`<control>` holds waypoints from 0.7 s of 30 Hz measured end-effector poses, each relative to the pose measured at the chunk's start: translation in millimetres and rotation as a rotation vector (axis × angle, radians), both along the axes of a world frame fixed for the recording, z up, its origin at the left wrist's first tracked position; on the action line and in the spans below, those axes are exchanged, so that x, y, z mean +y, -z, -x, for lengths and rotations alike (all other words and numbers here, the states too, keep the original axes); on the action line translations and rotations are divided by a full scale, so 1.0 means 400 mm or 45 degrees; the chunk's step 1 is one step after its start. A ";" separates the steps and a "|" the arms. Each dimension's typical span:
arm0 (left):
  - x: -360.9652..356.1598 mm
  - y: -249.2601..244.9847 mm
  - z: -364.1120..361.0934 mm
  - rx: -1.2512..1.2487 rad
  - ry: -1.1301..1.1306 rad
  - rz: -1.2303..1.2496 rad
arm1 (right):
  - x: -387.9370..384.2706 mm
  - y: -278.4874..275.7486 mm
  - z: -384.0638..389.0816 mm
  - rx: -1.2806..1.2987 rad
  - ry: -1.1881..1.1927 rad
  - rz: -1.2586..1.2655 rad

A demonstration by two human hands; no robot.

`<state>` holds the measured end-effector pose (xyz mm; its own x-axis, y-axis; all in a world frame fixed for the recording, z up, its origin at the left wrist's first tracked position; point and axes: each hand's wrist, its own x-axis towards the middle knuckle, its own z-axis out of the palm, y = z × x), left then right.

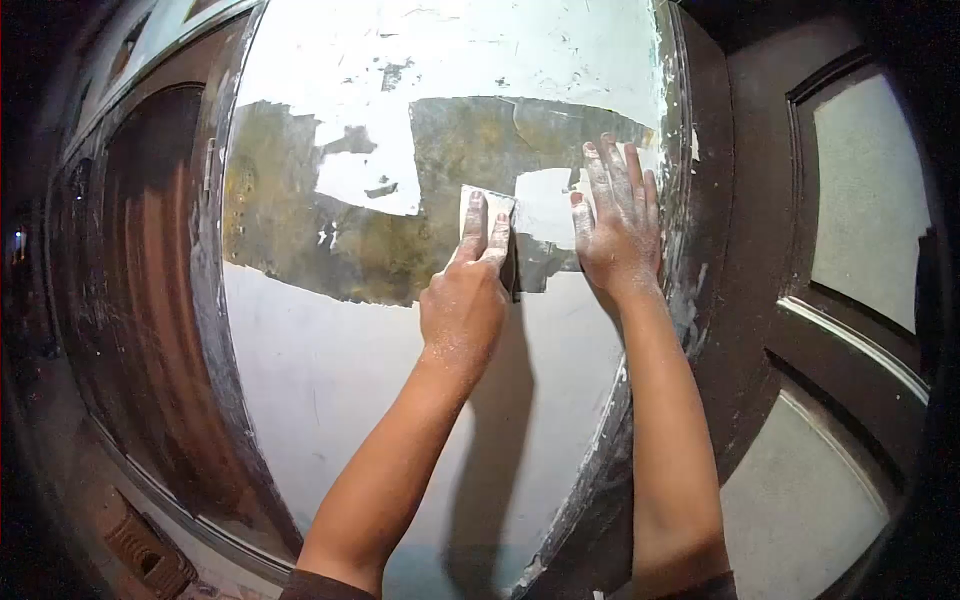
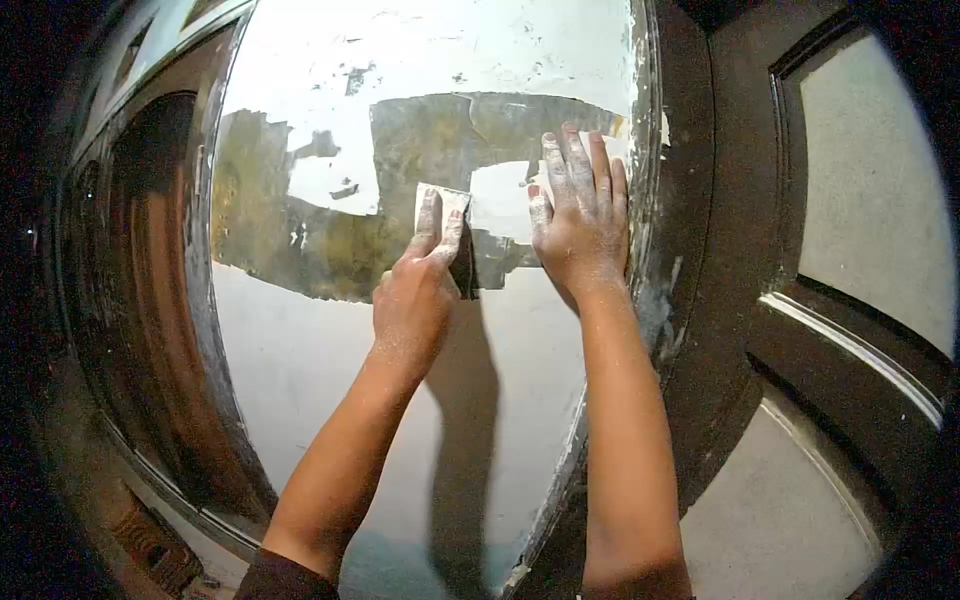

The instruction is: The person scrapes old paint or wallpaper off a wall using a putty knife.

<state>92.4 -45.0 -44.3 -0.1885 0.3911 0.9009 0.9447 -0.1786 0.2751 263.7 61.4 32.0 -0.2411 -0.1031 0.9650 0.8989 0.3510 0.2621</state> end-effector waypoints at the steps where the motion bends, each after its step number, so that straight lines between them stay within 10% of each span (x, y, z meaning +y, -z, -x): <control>1: 0.002 0.001 -0.001 0.012 -0.011 -0.047 | -0.001 0.000 -0.001 0.000 -0.043 0.004; 21: -0.011 0.061 -0.008 -0.014 0.056 -0.046 | -0.001 -0.002 -0.004 -0.007 -0.050 -0.020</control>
